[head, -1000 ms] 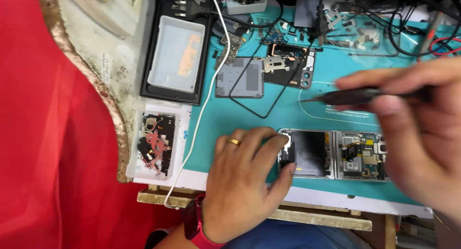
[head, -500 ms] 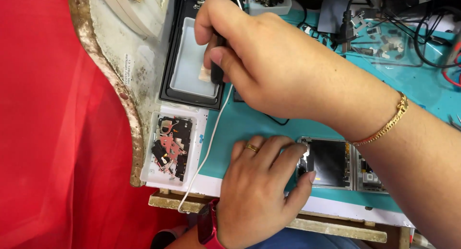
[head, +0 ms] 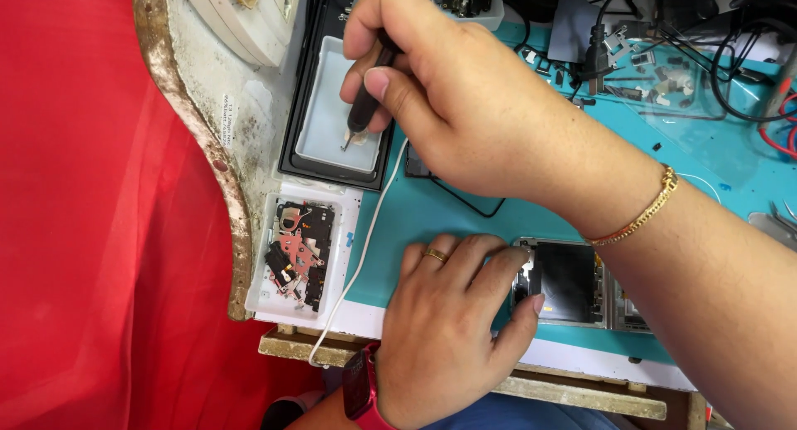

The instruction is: The person uses a black cylindrical tool to apply a substance to the internal components of a disassembled smartphone. They work on the motherboard and battery area, carefully moving the tool across various parts of the device's interior.

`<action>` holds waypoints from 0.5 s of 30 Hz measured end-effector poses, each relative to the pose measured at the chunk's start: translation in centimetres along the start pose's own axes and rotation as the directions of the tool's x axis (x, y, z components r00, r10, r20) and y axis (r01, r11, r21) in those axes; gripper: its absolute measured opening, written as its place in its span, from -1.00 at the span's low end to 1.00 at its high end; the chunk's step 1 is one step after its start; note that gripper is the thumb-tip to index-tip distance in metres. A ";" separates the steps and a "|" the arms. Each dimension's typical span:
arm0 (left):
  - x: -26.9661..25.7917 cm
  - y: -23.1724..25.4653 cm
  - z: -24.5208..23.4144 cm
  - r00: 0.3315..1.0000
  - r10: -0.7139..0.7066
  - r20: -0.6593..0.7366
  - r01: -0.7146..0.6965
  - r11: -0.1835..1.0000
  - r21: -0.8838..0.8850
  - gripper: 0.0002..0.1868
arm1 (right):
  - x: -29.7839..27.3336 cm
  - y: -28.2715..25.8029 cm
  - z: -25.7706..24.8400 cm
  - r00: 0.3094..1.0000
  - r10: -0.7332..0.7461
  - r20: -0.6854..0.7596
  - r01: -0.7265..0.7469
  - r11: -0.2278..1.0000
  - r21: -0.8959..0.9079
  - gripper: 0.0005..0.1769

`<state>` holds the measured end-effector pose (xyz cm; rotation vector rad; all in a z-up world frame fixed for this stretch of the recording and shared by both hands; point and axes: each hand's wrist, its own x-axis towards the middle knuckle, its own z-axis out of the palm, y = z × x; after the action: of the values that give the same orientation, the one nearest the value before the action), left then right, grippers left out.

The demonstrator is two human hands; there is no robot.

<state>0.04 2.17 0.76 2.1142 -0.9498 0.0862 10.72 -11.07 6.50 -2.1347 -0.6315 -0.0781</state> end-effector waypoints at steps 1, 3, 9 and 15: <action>0.0 0.0 0.0 1.000 0.000 0.001 0.000 1.000 -0.001 -0.72 | -0.1 -0.2 -0.1 1.000 0.001 0.000 -0.001 1.000 0.000 -0.82; 0.0 -0.1 -0.1 1.000 0.015 0.003 -0.015 1.000 -0.004 -0.74 | -0.3 -0.7 -0.4 1.000 0.008 0.001 -0.008 1.000 0.002 -0.82; -0.3 0.0 -0.1 0.998 -0.042 -0.046 0.037 0.993 -0.113 -0.81 | -8.3 -3.2 -4.7 0.963 0.124 -0.239 -0.147 0.986 -0.082 -0.76; 3.2 1.4 1.1 0.997 0.078 -0.019 -0.076 0.994 0.083 -0.80 | -20.0 -1.0 -5.1 0.780 0.335 -0.529 -0.443 0.892 -0.088 -0.69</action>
<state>1.14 -1.13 2.08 2.1470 -1.0304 0.1903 -6.27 -22.68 4.77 -2.2727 0.1457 -0.4739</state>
